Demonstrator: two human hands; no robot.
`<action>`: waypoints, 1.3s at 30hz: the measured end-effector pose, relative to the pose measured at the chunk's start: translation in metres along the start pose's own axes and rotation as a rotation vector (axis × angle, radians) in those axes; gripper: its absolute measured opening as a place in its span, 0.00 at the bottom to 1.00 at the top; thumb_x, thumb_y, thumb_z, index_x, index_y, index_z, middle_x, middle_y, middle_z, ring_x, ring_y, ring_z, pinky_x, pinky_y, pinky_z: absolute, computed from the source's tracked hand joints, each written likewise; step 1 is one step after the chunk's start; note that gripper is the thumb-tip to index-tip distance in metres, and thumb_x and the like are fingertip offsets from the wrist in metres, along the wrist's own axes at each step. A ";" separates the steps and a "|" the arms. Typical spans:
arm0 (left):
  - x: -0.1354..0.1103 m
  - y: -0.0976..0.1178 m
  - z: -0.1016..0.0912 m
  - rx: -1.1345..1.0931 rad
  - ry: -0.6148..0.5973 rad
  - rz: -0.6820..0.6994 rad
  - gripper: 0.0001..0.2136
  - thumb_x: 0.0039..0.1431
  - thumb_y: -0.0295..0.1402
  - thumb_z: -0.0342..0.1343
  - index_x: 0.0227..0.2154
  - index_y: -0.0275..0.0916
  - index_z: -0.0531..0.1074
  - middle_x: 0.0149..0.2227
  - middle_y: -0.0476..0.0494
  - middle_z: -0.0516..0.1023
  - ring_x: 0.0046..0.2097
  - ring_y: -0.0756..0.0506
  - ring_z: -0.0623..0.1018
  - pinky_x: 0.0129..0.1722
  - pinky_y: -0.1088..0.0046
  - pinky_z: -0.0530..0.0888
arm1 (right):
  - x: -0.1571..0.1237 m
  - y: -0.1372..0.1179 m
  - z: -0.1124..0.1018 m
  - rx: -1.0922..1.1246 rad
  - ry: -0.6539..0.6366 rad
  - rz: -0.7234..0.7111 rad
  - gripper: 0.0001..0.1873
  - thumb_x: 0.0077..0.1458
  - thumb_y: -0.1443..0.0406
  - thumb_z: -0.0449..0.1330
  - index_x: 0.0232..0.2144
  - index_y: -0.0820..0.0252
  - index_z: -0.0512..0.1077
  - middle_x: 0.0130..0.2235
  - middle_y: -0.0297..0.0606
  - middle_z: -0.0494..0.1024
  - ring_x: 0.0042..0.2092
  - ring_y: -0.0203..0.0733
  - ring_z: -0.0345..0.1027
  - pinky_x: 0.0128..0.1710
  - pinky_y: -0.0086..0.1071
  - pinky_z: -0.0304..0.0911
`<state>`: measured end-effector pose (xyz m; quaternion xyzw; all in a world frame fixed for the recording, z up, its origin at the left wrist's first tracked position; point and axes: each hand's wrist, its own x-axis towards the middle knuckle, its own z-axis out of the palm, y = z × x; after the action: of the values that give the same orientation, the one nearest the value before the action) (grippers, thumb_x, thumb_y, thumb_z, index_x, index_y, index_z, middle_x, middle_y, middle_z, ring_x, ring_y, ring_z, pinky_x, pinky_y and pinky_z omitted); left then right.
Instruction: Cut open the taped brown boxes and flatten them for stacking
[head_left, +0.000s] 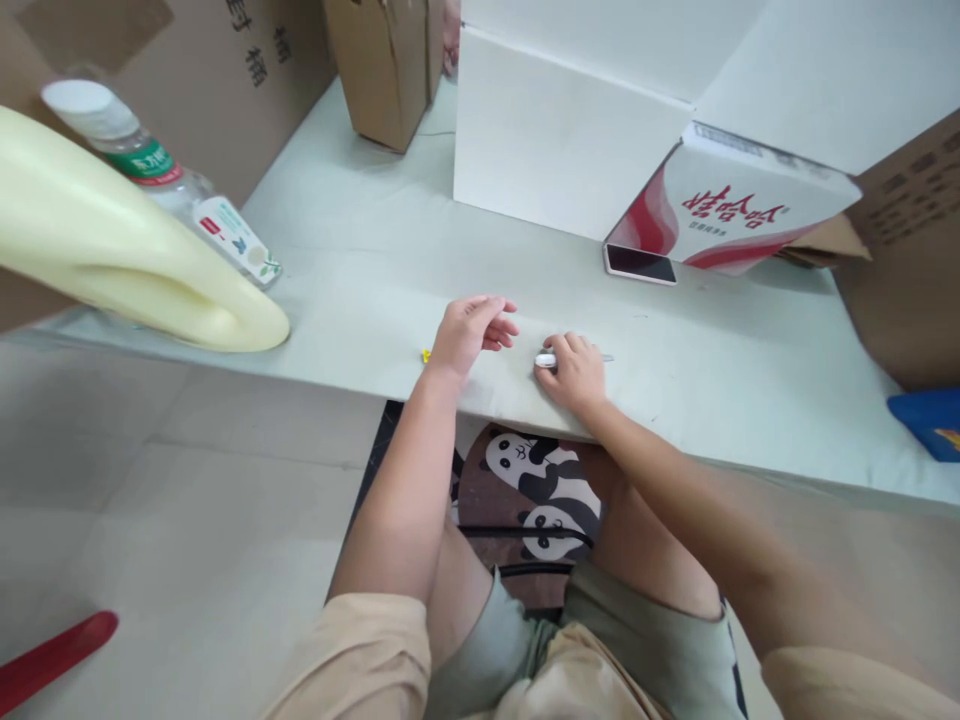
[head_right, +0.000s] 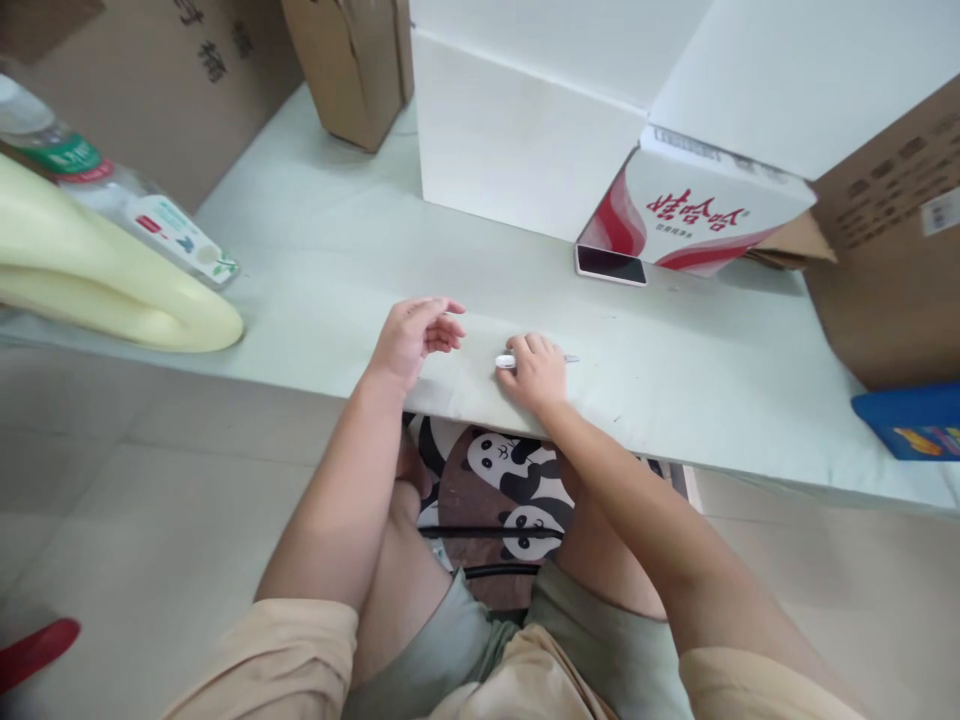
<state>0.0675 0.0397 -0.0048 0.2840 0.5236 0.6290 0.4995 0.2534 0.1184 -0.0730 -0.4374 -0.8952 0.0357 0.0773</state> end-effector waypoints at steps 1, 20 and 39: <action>0.001 0.000 0.001 -0.003 0.009 0.002 0.12 0.54 0.40 0.56 0.31 0.35 0.75 0.23 0.48 0.77 0.23 0.53 0.75 0.24 0.79 0.68 | -0.001 0.000 0.000 -0.004 0.005 0.000 0.17 0.57 0.59 0.52 0.46 0.60 0.71 0.45 0.48 0.73 0.46 0.52 0.61 0.45 0.41 0.51; 0.006 0.000 -0.011 -0.050 0.164 0.187 0.06 0.43 0.24 0.51 0.22 0.40 0.60 0.17 0.58 0.57 0.18 0.57 0.57 0.20 0.76 0.52 | 0.000 0.001 0.002 -0.035 0.043 -0.058 0.11 0.56 0.62 0.55 0.39 0.59 0.71 0.41 0.46 0.74 0.43 0.50 0.61 0.43 0.40 0.52; 0.022 0.002 -0.043 -0.440 0.257 0.220 0.07 0.40 0.26 0.54 0.23 0.39 0.61 0.18 0.60 0.57 0.17 0.58 0.56 0.18 0.79 0.49 | 0.077 -0.026 -0.029 0.104 0.018 -0.355 0.16 0.48 0.71 0.53 0.39 0.56 0.72 0.38 0.42 0.73 0.38 0.45 0.70 0.38 0.37 0.65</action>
<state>0.0212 0.0443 -0.0187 0.1416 0.3994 0.8089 0.4075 0.1914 0.1629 -0.0325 -0.2683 -0.9545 0.0640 0.1128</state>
